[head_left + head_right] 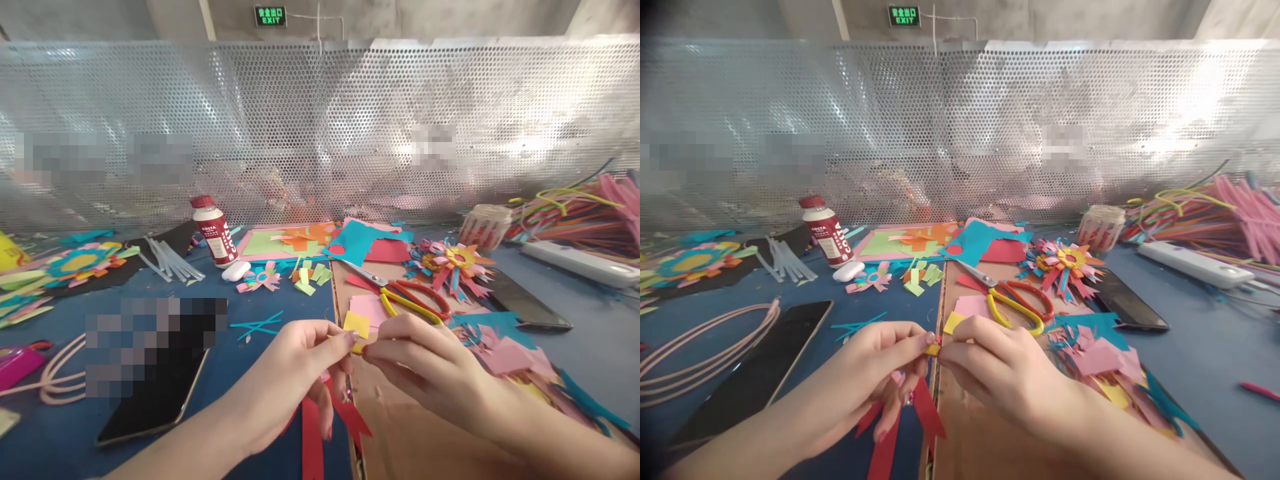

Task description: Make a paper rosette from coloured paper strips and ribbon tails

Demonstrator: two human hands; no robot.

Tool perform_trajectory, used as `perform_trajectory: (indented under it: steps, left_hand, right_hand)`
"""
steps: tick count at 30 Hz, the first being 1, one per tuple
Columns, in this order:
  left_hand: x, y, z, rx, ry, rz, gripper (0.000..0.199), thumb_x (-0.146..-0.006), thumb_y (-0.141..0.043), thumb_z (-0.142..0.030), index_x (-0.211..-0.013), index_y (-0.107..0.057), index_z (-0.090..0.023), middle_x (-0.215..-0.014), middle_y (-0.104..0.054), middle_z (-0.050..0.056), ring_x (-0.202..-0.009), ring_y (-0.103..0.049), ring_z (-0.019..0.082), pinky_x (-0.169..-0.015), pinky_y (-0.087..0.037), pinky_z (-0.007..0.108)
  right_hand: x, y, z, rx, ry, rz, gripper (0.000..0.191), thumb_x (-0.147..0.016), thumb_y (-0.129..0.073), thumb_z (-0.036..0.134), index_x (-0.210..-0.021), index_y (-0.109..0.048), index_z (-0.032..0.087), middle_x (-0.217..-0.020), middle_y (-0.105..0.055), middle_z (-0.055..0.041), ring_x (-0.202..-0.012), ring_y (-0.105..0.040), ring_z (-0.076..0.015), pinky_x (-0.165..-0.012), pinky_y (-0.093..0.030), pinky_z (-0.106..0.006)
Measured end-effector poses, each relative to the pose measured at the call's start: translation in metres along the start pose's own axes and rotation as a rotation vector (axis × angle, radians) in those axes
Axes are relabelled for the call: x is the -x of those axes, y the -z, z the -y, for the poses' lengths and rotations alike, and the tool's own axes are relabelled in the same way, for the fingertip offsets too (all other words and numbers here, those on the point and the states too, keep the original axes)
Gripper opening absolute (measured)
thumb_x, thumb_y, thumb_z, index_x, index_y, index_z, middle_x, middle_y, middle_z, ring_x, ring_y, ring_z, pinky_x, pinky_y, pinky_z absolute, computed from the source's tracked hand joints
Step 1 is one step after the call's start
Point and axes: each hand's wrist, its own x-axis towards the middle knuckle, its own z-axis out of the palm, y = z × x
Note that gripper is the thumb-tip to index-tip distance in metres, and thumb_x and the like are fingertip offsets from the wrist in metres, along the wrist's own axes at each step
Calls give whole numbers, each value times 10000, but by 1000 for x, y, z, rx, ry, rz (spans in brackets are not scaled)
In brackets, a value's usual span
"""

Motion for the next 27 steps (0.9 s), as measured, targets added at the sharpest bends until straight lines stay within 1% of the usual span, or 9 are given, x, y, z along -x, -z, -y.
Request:
perform_trajectory:
  steps: [3, 7, 9, 11, 15, 18, 21, 24, 27]
  left_hand:
    - [1, 1, -1, -28, 10, 20, 273, -835, -533, -410, -781, -559, -143, -576, -518, -52, -291, -440, 22, -305, -369, 122]
    - [2, 0, -3, -117, -3, -36, 229, -850, -513, -369, -805, -562, -150, -569, -540, -53, -298, -473, 31, -327, -333, 124]
    - [3, -1, -5, -189, -16, -54, 214, -852, -507, -358, -832, -562, -152, -559, -558, -50, -312, -502, 40, -350, -321, 129]
    - [5, -2, -7, -255, -25, -66, 207, -851, -504, -355, -858, -556, -155, -552, -568, -50, -322, -515, 48, -376, -331, 141]
    - [5, -3, -8, -356, -47, -99, 204, -843, -493, -359, -882, -553, -168, -561, -582, -50, -313, -499, 53, -400, -352, 167]
    - [4, -3, -6, -441, -58, -149, 199, -827, -503, -355, -898, -566, -180, -561, -585, -50, -323, -520, 71, -408, -364, 182]
    - [4, -4, -4, -522, -69, -204, 187, -810, -519, -346, -885, -578, -185, -573, -588, -47, -328, -531, 84, -396, -369, 188]
    - [4, -4, -4, -551, -80, -196, 189, -808, -517, -354, -875, -584, -191, -589, -597, -42, -330, -535, 86, -378, -358, 183]
    - [4, -2, -3, -522, -67, -169, 197, -818, -514, -359, -889, -580, -187, -587, -606, -43, -334, -535, 75, -392, -356, 173]
  right_hand:
    - [-3, 0, 1, -35, -35, 0, 202, -869, -487, 89, -1015, -566, 204, -871, -557, -51, -747, -575, -131, -628, -493, -248]
    - [-9, -2, 6, -219, -153, -41, 150, -853, -532, 103, -966, -570, 195, -872, -525, -40, -768, -548, -120, -649, -478, -237]
    - [-11, -2, 8, -296, -227, -45, 123, -843, -556, 118, -942, -570, 189, -862, -525, -34, -760, -535, -113, -633, -468, -222]
    - [-12, -2, 10, -328, -297, -40, 101, -840, -569, 142, -928, -576, 192, -846, -527, -27, -733, -524, -105, -580, -448, -203]
    - [-13, -1, 12, -364, -376, -4, 68, -846, -573, 185, -904, -600, 207, -825, -540, -20, -688, -510, -96, -478, -379, -187]
    - [-14, 0, 13, -385, -461, 29, 42, -843, -578, 227, -863, -613, 217, -802, -545, -11, -623, -485, -90, -450, -346, -198]
    - [-17, 1, 14, -403, -566, 83, 67, -842, -575, 272, -828, -619, 224, -780, -557, -4, -576, -449, -93, -455, -333, -221]
    - [-20, 2, 13, -423, -638, 119, 105, -842, -573, 306, -790, -623, 230, -763, -561, -2, -596, -451, -106, -481, -337, -233]
    - [-19, 3, 12, -437, -614, 128, 81, -836, -585, 294, -799, -626, 235, -783, -562, -1, -618, -460, -105, -482, -338, -226]
